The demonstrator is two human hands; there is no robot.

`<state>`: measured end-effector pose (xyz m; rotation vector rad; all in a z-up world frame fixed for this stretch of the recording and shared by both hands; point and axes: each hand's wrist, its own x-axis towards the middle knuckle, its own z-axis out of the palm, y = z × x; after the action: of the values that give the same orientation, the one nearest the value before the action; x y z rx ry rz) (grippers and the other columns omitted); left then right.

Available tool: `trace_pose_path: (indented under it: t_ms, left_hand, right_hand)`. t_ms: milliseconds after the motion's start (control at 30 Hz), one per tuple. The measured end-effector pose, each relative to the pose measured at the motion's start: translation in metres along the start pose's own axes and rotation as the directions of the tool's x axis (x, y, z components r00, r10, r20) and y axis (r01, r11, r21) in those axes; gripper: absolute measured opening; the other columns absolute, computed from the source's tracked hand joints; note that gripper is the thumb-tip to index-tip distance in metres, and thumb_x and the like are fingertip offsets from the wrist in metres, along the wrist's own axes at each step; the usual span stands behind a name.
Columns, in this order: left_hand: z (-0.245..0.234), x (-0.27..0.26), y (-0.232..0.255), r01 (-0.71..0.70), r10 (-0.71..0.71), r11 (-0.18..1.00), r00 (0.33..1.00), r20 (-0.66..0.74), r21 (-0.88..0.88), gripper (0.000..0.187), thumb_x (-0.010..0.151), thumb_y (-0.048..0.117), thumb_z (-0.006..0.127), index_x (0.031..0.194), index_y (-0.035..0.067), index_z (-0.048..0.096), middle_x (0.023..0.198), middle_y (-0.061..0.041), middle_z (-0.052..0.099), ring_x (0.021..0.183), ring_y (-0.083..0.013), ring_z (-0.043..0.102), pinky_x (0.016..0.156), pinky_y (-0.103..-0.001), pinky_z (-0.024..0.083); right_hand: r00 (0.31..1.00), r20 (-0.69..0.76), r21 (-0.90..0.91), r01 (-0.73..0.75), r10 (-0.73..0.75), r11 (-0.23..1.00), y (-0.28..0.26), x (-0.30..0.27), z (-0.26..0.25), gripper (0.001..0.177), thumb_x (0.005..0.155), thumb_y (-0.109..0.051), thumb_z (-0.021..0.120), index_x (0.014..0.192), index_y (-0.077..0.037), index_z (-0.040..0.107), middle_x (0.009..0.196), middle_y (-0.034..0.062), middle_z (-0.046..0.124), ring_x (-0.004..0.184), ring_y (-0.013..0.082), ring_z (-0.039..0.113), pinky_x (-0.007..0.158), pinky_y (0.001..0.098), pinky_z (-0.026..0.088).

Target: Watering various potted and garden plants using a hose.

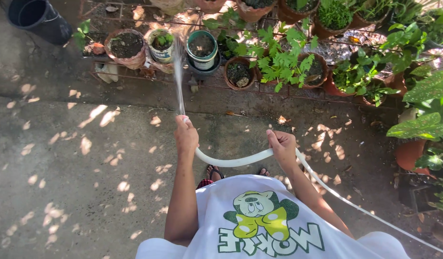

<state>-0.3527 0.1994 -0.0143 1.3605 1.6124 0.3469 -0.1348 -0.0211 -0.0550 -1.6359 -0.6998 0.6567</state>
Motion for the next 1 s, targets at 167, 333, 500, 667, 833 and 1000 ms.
trace_pose_path:
  t_ms: [167, 333, 500, 667, 833, 1000]
  left_hand:
    - [-0.032, 0.039, -0.029, -0.031, 0.031, 0.999, 0.999, -0.028, 0.013, 0.022, 0.107, 0.025, 0.041, 0.126, 0.015, 0.044, 0.092, -0.017, 0.066, 0.058, -0.0317, 0.068, 0.043, -0.044, 0.056]
    - [-0.069, 0.063, -0.042, -0.026, 0.027, 0.999, 0.999, -0.018, 0.018, 0.022, 0.106, 0.025, 0.043, 0.126, 0.015, 0.044, 0.090, -0.018, 0.065, 0.054, -0.0323, 0.067, 0.043, -0.045, 0.055]
    - [-0.097, 0.085, -0.058, -0.003, 0.003, 1.000, 1.000, -0.007, 0.003, 0.023, 0.108, 0.026, 0.042, 0.127, 0.014, 0.043, 0.089, -0.020, 0.067, 0.053, -0.0339, 0.067, 0.044, -0.046, 0.054]
    - [-0.135, 0.115, -0.076, 0.038, -0.038, 0.999, 0.996, -0.074, -0.007, 0.025, 0.107, 0.026, 0.042, 0.130, 0.015, 0.043, 0.096, -0.020, 0.068, 0.061, -0.0346, 0.070, 0.045, -0.045, 0.057]
    - [-0.184, 0.158, -0.089, 0.021, -0.030, 0.998, 0.991, -0.131, -0.067, 0.027, 0.106, 0.026, 0.042, 0.131, 0.016, 0.047, 0.102, -0.019, 0.070, 0.066, -0.0354, 0.072, 0.047, -0.045, 0.059]
    - [-0.263, 0.235, -0.097, 0.121, -0.140, 0.985, 0.978, -0.153, -0.126, 0.026, 0.107, 0.029, 0.045, 0.128, 0.015, 0.050, 0.095, -0.015, 0.067, 0.063, -0.0271, 0.068, 0.052, -0.043, 0.056]
  right_hand:
    - [1.000, 0.002, -0.046, -0.007, 0.007, 0.999, -0.011, 0.004, 0.049, 0.048, 0.102, -0.017, 0.063, 0.057, -0.004, 0.054, 0.053, -0.0046, 0.049, 0.051, 0.0037, 0.040, 0.048, 0.0263, 0.029]
    - [1.000, 0.003, -0.053, -0.006, 0.006, 0.999, -0.032, 0.000, 0.094, 0.047, 0.102, -0.018, 0.064, 0.057, -0.004, 0.054, 0.054, -0.0048, 0.050, 0.051, 0.0040, 0.040, 0.048, 0.0264, 0.029]
    - [0.997, -0.016, -0.144, -0.073, 0.071, 0.987, -0.042, 0.004, 0.131, 0.049, 0.101, -0.023, 0.064, 0.057, -0.004, 0.055, 0.051, -0.0047, 0.047, 0.049, 0.0039, 0.038, 0.047, 0.0279, 0.028]
    - [0.991, -0.020, -0.335, -0.130, 0.131, 0.933, -0.073, 0.020, 0.187, 0.050, 0.098, -0.030, 0.066, 0.058, -0.003, 0.057, 0.048, -0.0024, 0.046, 0.048, 0.0055, 0.040, 0.047, 0.0295, 0.031]
    - [0.989, 0.022, -0.420, -0.123, 0.145, 0.899, -0.083, 0.058, 0.255, 0.049, 0.097, -0.033, 0.068, 0.061, -0.002, 0.057, 0.049, -0.0010, 0.045, 0.050, 0.0067, 0.039, 0.047, 0.0310, 0.033]
    - [0.968, 0.229, -0.299, -0.030, 0.103, 0.954, -0.094, 0.118, 0.366, 0.048, 0.098, -0.032, 0.066, 0.063, -0.002, 0.056, 0.052, -0.0031, 0.043, 0.052, 0.0052, 0.038, 0.046, 0.0313, 0.032]
